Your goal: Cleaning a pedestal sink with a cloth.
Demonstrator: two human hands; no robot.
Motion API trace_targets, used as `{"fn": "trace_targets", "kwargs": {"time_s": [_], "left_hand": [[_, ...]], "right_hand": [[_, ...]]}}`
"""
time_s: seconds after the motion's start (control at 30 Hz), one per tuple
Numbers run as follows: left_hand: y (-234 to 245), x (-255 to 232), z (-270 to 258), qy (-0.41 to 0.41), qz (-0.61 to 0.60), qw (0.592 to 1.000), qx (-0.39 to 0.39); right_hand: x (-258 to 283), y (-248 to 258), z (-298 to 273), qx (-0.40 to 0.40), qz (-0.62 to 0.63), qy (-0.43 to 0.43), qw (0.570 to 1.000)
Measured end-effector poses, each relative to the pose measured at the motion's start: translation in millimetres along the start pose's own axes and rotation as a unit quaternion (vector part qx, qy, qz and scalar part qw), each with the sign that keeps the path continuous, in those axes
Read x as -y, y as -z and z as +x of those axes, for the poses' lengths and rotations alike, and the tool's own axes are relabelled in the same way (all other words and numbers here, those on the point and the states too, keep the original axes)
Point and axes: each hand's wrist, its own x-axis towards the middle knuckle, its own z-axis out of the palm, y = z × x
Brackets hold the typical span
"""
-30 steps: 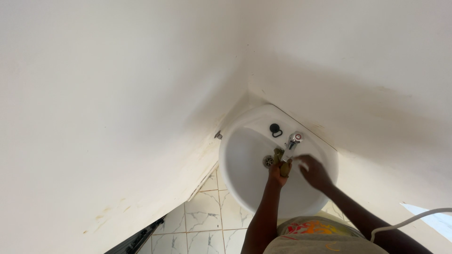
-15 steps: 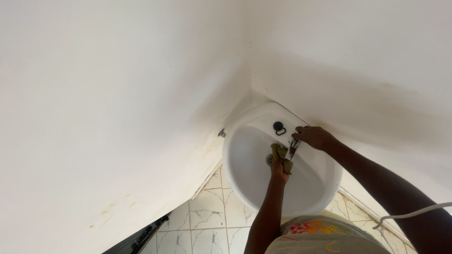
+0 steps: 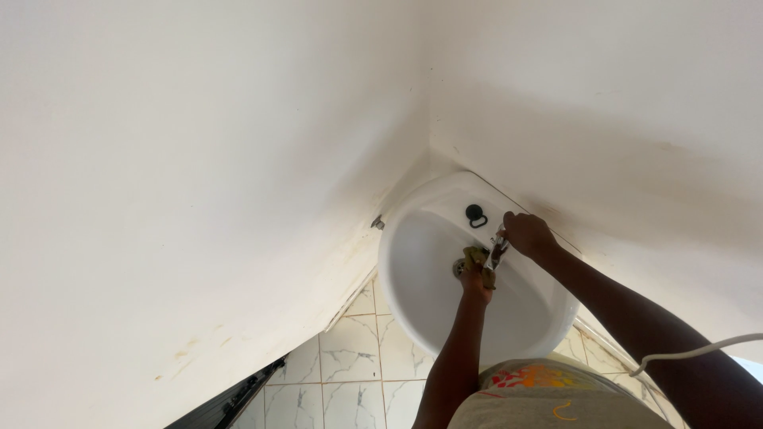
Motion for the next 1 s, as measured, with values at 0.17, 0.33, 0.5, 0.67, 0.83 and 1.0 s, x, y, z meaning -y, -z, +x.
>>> {"fn": "trace_targets", "kwargs": {"time_s": [0.17, 0.33, 0.5, 0.67, 0.83, 1.0], "left_hand": [[-3, -5, -26, 0.034, 0.025, 0.999, 0.003], [1, -23, -71, 0.062, 0.057, 0.996, 0.005], [34, -25, -96, 0.051, 0.043, 0.997, 0.044], [32, -40, -136, 0.054, -0.037, 0.995, 0.073], [-3, -31, -175, 0.072, -0.082, 0.980, 0.167], [-34, -23, -185, 0.154, -0.146, 0.901, 0.378]], "right_hand": [[3, -2, -1, -0.010, 0.004, -0.001, 1.000], [2, 1, -12, -0.039, -0.002, 0.014, 0.999], [-18, -27, -30, -0.190, 0.200, 0.057, 0.960], [1, -55, -86, -0.229, 0.361, -0.025, 0.904], [13, -60, -97, -0.094, 0.517, 0.025, 0.851], [46, 15, -93, 0.118, 0.749, 0.176, 0.628]]}}
